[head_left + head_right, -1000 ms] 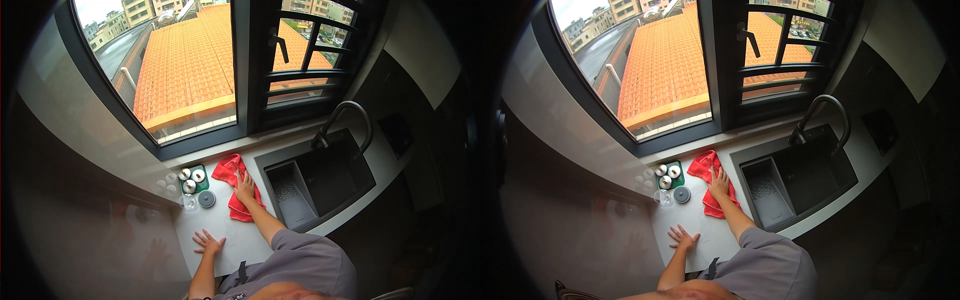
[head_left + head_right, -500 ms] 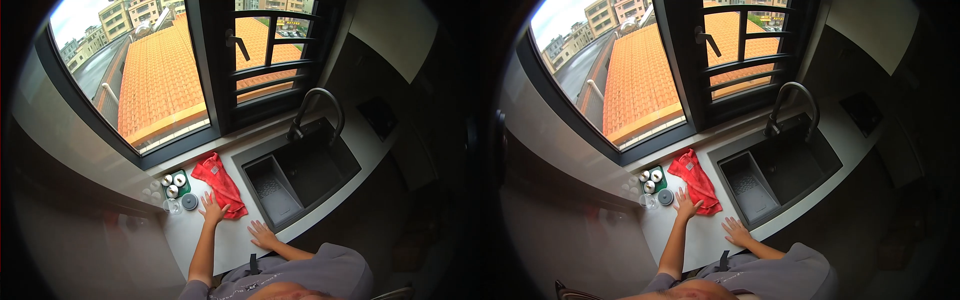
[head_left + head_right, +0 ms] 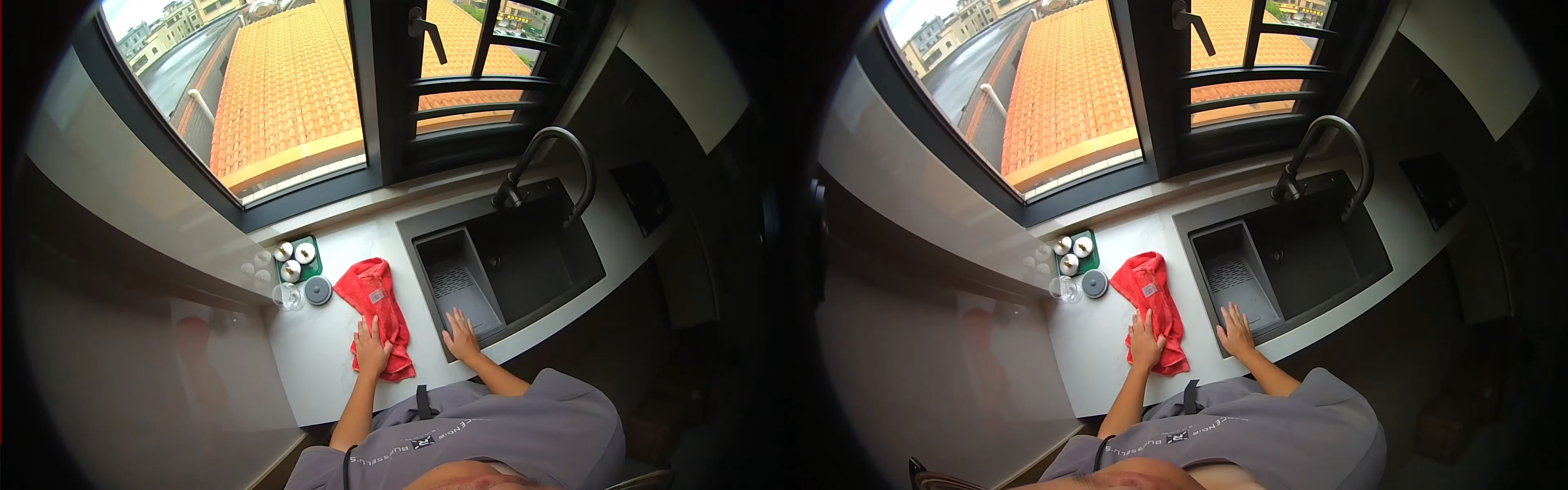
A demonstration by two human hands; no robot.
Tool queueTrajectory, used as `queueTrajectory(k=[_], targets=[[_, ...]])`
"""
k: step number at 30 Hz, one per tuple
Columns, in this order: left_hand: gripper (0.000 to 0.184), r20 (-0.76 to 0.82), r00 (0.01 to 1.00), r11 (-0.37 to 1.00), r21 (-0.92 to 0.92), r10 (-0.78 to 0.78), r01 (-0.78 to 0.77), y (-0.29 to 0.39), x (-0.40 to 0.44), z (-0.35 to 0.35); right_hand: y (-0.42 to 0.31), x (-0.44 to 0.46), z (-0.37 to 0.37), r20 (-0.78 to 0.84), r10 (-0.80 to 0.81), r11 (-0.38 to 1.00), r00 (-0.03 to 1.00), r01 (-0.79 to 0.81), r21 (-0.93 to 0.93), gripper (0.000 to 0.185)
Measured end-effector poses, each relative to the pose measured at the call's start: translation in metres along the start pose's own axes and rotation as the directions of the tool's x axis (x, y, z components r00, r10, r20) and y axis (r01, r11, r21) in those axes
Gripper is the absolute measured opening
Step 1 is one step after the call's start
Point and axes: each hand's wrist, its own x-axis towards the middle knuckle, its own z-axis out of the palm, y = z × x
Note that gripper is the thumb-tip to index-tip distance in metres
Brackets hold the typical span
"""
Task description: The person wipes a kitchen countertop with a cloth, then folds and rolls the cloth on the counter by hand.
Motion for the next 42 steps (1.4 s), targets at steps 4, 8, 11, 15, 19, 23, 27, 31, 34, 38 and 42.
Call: queueTrajectory(k=[4, 8, 11, 15, 19, 23, 27, 31, 34, 38, 42], targets=[[0.081, 0.071, 0.994, 0.996, 0.027, -0.087, 0.085, -0.018, -0.103, -0.013, -0.044, 0.054, 0.032, 0.194, 0.178, 0.982, 0.965, -0.188, 0.035, 0.100], [0.080, 0.170, 0.898, 0.912, 0.003, -0.405, 0.411, -0.005, -0.106, -0.042, -0.083, 0.074, 0.041, 0.320, 0.442, 0.897, 0.838, -0.418, -0.142, 0.139], [0.082, 0.209, 0.883, 0.906, 0.045, -0.420, 0.420, -0.004, -0.082, -0.018, -0.078, 0.075, 0.043, 0.349, 0.485, 0.875, 0.802, -0.447, -0.187, 0.147], [0.087, 0.185, 0.912, 0.926, 0.163, -0.367, 0.340, 0.013, -0.022, -0.034, -0.069, 0.076, 0.034, 0.406, 0.465, 0.885, 0.787, -0.429, -0.182, 0.149], [0.089, 0.210, 0.975, 0.962, 0.274, -0.076, 0.016, -0.001, 0.044, -0.048, -0.074, 0.074, 0.033, 0.427, 0.458, 0.887, 0.780, -0.436, -0.154, 0.149], [0.083, 0.172, 0.985, 0.948, 0.316, -0.006, -0.050, 0.007, 0.068, -0.028, -0.078, 0.075, 0.030, 0.393, 0.465, 0.884, 0.793, -0.443, -0.153, 0.150], [0.068, -0.058, 0.998, 0.946, 0.325, 0.039, -0.018, 0.010, 0.040, -0.003, -0.080, 0.075, 0.025, 0.376, 0.460, 0.886, 0.804, -0.447, -0.127, 0.149], [0.050, -0.258, 0.950, 0.899, 0.436, 0.176, -0.048, -0.065, -0.009, -0.022, -0.080, 0.077, 0.026, 0.397, 0.472, 0.879, 0.787, -0.454, -0.145, 0.150], [0.049, -0.272, 0.948, 0.900, 0.352, -0.165, 0.257, -0.106, -0.030, -0.081, -0.076, 0.075, 0.029, 0.394, 0.452, 0.888, 0.800, -0.446, -0.113, 0.152], [0.053, -0.295, 0.926, 0.867, 0.369, -0.233, 0.336, -0.093, -0.022, -0.071, -0.080, 0.077, 0.026, 0.431, 0.459, 0.884, 0.777, -0.445, -0.140, 0.158], [0.051, -0.129, 0.991, 0.944, 0.321, -0.040, 0.080, -0.006, 0.002, -0.020, -0.080, 0.079, 0.019, 0.469, 0.471, 0.880, 0.747, -0.435, -0.191, 0.164]])
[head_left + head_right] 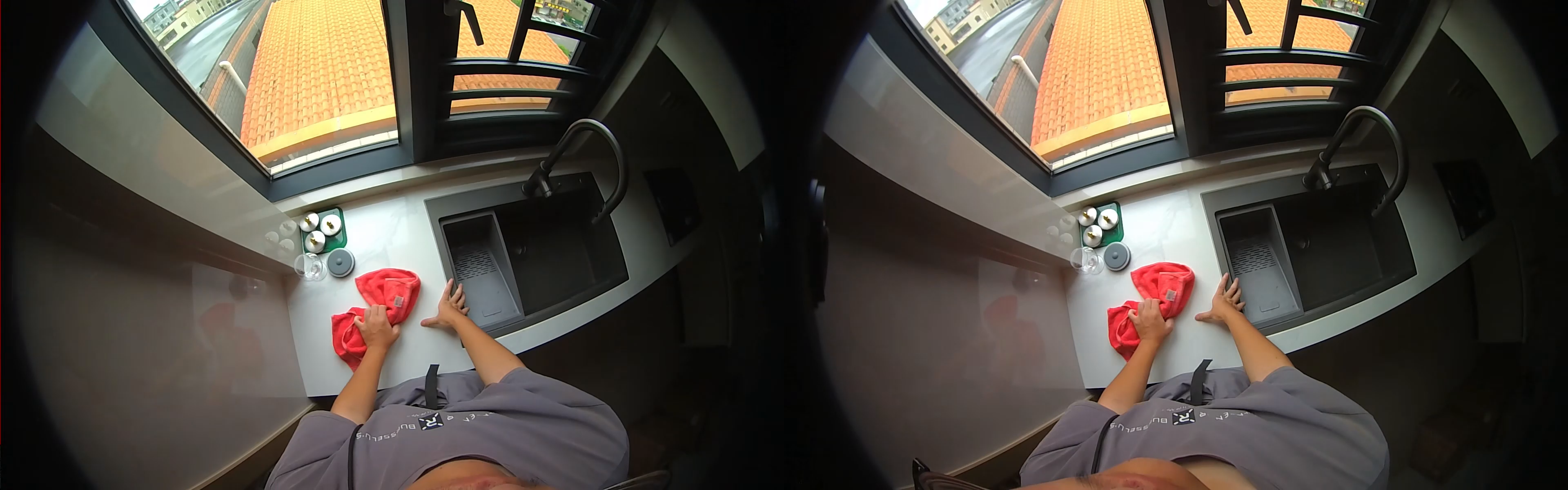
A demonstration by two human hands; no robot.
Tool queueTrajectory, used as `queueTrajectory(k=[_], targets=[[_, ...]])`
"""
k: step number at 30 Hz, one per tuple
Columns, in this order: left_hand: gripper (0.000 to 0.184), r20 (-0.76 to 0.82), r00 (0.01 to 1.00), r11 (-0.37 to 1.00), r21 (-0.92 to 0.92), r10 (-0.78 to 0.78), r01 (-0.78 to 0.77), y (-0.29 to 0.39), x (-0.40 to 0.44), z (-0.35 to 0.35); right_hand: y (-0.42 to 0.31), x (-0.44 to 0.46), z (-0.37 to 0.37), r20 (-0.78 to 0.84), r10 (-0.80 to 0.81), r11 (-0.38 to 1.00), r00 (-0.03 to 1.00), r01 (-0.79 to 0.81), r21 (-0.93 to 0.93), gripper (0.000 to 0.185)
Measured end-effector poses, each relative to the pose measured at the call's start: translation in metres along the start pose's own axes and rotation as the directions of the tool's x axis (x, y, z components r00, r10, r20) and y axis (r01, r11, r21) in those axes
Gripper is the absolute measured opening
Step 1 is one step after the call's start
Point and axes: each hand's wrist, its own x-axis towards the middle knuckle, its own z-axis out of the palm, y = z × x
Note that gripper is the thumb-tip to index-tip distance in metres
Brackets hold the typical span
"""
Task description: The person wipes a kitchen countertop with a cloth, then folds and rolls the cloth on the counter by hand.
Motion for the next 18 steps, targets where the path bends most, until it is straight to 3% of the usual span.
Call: queueTrajectory(k=[1, 3, 6, 8, 13, 15, 18], targets=[[0.050, -0.030, 0.997, 0.996, -0.039, 0.077, -0.078, 0.025, 0.004, 0.002, 0.001, 0.001, 0.002, -0.010, 0.005, 1.000, 1.000, -0.005, 0.006, 0.164], [0.051, 0.003, 0.996, 0.995, -0.028, 0.091, -0.091, 0.063, 0.014, 0.002, -0.001, 0.005, 0.001, 0.045, 0.035, 0.998, 0.998, -0.033, -0.057, 0.165], [0.050, 0.021, 0.996, 0.995, -0.026, 0.092, -0.091, 0.061, 0.020, -0.007, -0.005, -0.003, -0.004, 0.047, 0.054, 0.998, 0.997, -0.052, -0.047, 0.161], [0.050, 0.048, 0.989, 0.991, 0.002, 0.137, -0.137, 0.025, 0.012, -0.010, -0.004, -0.004, -0.006, 0.031, 0.035, 0.999, 0.999, -0.035, -0.009, 0.162], [0.051, 0.089, 0.979, 0.983, 0.056, -0.181, 0.177, -0.088, -0.028, -0.033, -0.001, 0.001, -0.004, 0.060, 0.028, 0.999, 0.998, -0.030, 0.021, 0.166], [0.055, 0.219, 0.876, 0.902, 0.123, -0.431, 0.413, -0.096, -0.028, -0.057, -0.003, 0.004, -0.004, 0.074, 0.035, 0.999, 0.997, -0.036, 0.011, 0.166], [0.071, 0.317, 0.817, 0.876, 0.189, -0.482, 0.443, -0.089, -0.009, -0.052, -0.005, 0.003, -0.004, 0.078, 0.064, 0.998, 0.995, -0.064, -0.003, 0.166]])
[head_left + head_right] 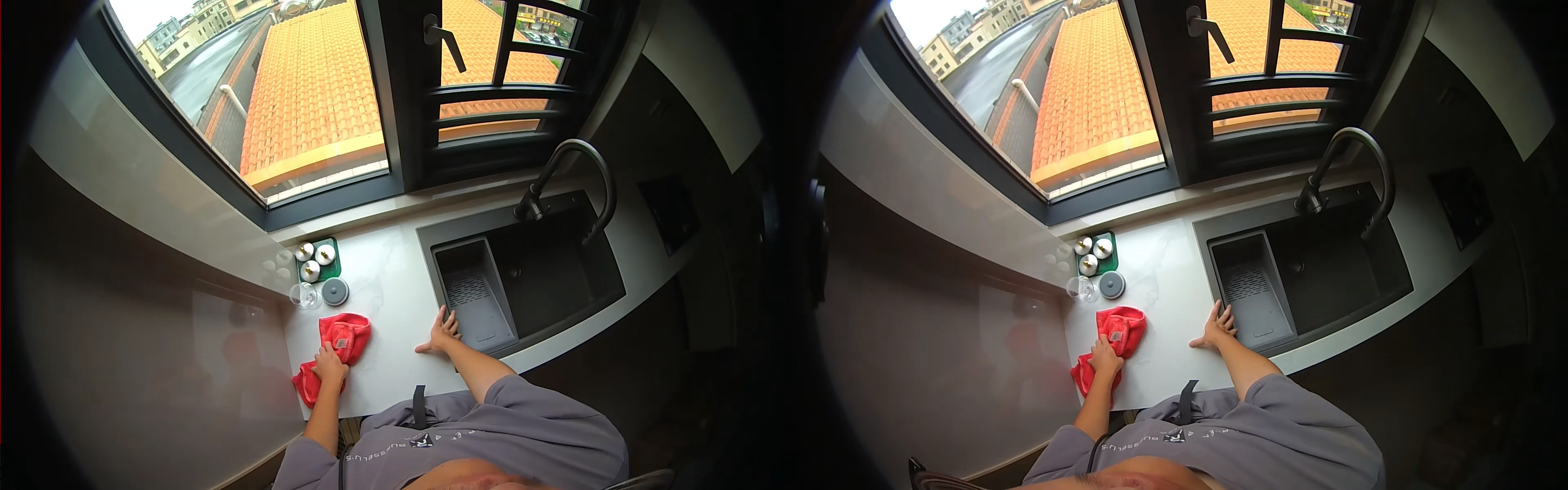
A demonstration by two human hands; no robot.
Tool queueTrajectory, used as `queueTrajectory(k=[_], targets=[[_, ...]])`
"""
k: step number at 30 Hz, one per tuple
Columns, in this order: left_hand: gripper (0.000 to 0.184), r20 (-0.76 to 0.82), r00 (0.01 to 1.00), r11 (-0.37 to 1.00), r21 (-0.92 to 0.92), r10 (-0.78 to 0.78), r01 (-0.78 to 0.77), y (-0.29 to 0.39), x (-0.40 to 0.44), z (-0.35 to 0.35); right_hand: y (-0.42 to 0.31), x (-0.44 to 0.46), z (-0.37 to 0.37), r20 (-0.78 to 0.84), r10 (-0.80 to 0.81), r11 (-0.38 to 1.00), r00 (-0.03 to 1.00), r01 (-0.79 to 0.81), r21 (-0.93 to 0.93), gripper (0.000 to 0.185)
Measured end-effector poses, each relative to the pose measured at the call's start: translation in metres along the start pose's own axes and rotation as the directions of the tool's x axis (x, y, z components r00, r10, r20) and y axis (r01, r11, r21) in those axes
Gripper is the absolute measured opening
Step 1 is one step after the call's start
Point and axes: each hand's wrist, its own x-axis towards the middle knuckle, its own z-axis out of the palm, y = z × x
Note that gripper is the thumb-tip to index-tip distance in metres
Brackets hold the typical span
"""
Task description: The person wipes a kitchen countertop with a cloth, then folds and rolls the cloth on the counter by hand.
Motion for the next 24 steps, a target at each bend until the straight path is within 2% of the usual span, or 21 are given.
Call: queueTrajectory(k=[3, 7, 8, 9, 12, 14, 18, 20, 22, 24], targets=[[0.103, 0.008, 0.995, 0.995, 0.023, 0.098, -0.098, 0.055, 0.001, -0.012, -0.001, -0.003, -0.005, -0.018, -0.006, 1.000, 1.000, 0.006, 0.004, 0.166], [0.101, -0.038, 0.948, 0.949, 0.018, 0.315, -0.315, 0.157, 0.006, -0.008, -0.001, -0.002, 0.000, -0.018, 0.014, 0.999, 1.000, -0.014, 0.030, 0.167], [0.100, 0.009, 0.918, 0.918, -0.004, 0.396, -0.396, 0.180, 0.008, -0.008, 0.001, 0.000, 0.001, -0.019, 0.001, 0.999, 1.000, 0.000, 0.040, 0.165], [0.098, -0.025, 0.866, 0.866, 0.034, 0.500, -0.499, 0.198, 0.009, -0.004, 0.003, 0.000, 0.002, -0.018, -0.012, 0.999, 1.000, 0.013, 0.048, 0.164], [0.086, 0.009, 0.721, 0.719, 0.065, 0.693, -0.692, 0.226, 0.012, -0.003, 0.003, 0.000, 0.003, -0.019, -0.018, 0.999, 1.000, 0.017, -0.047, 0.159], [0.083, 0.027, 0.712, 0.709, 0.068, 0.702, -0.702, 0.218, 0.005, -0.005, 0.006, 0.002, 0.009, -0.020, -0.013, 0.999, 1.000, 0.012, -0.052, 0.158], [0.060, -0.083, 0.742, 0.744, -0.007, 0.666, -0.668, 0.160, -0.001, -0.003, 0.004, 0.002, 0.007, -0.003, -0.031, 0.996, 1.000, 0.031, -0.083, 0.158], [0.056, -0.138, 0.793, 0.799, -0.017, 0.593, -0.601, 0.116, -0.009, -0.002, 0.003, -0.001, 0.003, 0.005, -0.022, 0.994, 1.000, 0.023, -0.110, 0.160], [0.058, -0.135, 0.847, 0.853, -0.021, 0.515, -0.522, 0.063, -0.008, 0.003, 0.004, -0.007, 0.001, -0.055, -0.023, 0.997, 0.998, 0.027, 0.074, 0.162], [0.059, -0.141, 0.905, 0.910, -0.055, 0.400, -0.411, 0.018, -0.001, 0.006, 0.003, -0.007, 0.001, -0.055, -0.016, 0.997, 0.998, 0.020, 0.071, 0.164]])
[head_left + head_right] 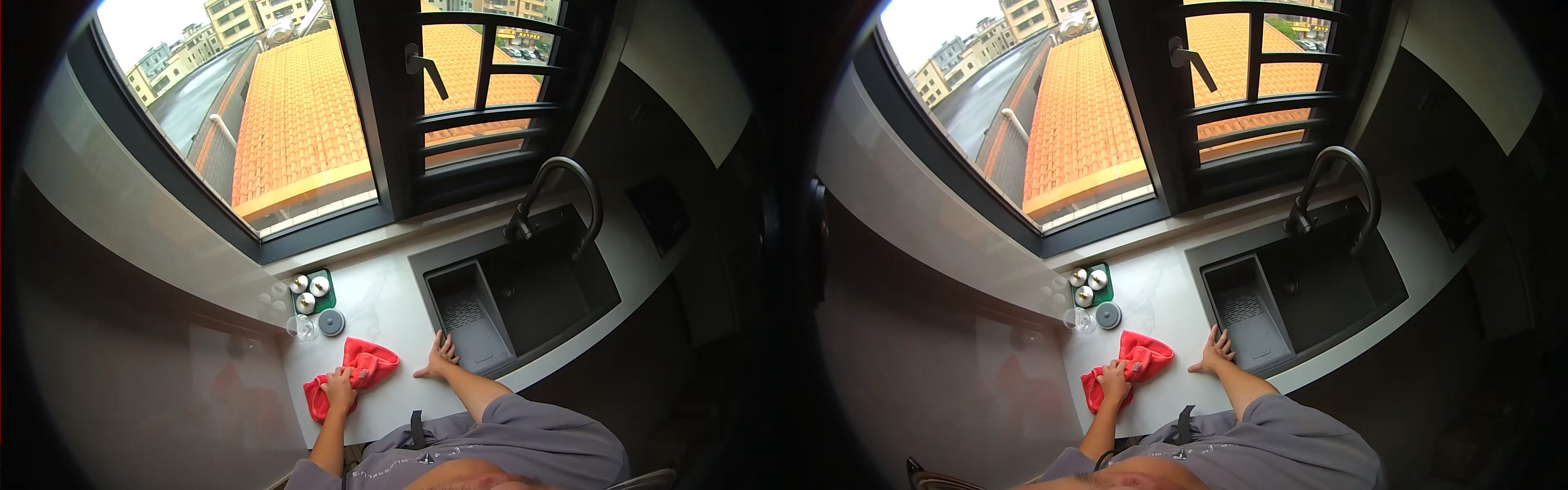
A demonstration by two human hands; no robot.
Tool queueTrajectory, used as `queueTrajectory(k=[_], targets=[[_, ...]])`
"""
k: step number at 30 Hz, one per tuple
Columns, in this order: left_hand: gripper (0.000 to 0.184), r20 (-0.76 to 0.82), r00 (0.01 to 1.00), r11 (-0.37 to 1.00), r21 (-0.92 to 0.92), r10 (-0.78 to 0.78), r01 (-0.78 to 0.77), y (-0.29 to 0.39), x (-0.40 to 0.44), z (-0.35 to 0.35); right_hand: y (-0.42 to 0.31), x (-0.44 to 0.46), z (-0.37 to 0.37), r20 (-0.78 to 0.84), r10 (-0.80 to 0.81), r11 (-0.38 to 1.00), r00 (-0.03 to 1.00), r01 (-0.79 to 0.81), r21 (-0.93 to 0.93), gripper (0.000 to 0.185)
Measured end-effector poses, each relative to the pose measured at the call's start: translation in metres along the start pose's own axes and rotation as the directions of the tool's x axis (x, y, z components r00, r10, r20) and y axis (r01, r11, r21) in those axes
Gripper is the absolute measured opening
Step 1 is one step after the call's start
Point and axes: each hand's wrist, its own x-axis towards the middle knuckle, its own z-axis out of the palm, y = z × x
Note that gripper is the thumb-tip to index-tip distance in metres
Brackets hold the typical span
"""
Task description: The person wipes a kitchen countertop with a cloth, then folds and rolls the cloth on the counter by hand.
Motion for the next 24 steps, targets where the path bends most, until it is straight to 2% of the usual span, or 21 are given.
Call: queueTrajectory(k=[1, 3, 6, 11, 13, 15, 19, 21, 24], targets=[[0.058, -0.008, 0.999, 0.999, -0.003, -0.046, 0.046, -0.015, -0.001, -0.001, 0.000, 0.000, 0.000, -0.001, 0.006, 1.000, 1.000, -0.006, -0.007, 0.165], [0.059, -0.007, 0.999, 0.999, 0.026, -0.032, 0.032, -0.025, 0.004, 0.002, 0.002, 0.000, 0.003, -0.002, 0.004, 1.000, 1.000, -0.004, 0.002, 0.165], [0.056, 0.024, 1.000, 0.997, 0.080, -0.005, 0.003, 0.014, 0.018, -0.003, 0.003, 0.005, 0.004, -0.017, -0.011, 1.000, 1.000, 0.011, 0.014, 0.166], [0.059, 0.066, 0.930, 0.925, 0.100, 0.360, -0.365, 0.117, 0.040, 0.022, -0.003, -0.003, 0.000, -0.049, 0.010, 1.000, 0.999, -0.009, 0.015, 0.159], [0.058, 0.059, 0.911, 0.904, 0.113, 0.408, -0.413, 0.134, 0.039, 0.025, 0.007, 0.022, 0.018, -0.072, -0.023, 0.999, 0.997, 0.021, -0.029, 0.155], [0.058, 0.072, 0.907, 0.905, 0.062, 0.416, -0.420, 0.131, 0.032, 0.018, 0.013, 0.046, 0.035, -0.126, 0.053, 0.996, 0.991, -0.045, 0.071, 0.157], [0.060, 0.127, 0.936, 0.936, 0.091, 0.329, -0.341, 0.062, -0.004, 0.011, 0.006, 0.016, 0.016, -0.060, 0.030, 1.000, 0.998, -0.030, 0.000, 0.162], [0.060, 0.148, 0.972, 0.975, 0.100, 0.183, -0.199, 0.012, -0.019, 0.007, -0.003, -0.002, -0.001, -0.011, 0.030, 0.999, 0.999, -0.030, 0.013, 0.164], [0.057, 0.034, 0.998, 0.994, 0.097, -0.056, 0.053, -0.062, -0.029, 0.003, -0.001, 0.000, 0.001, -0.022, 0.010, 1.000, 1.000, -0.010, 0.008, 0.166]])
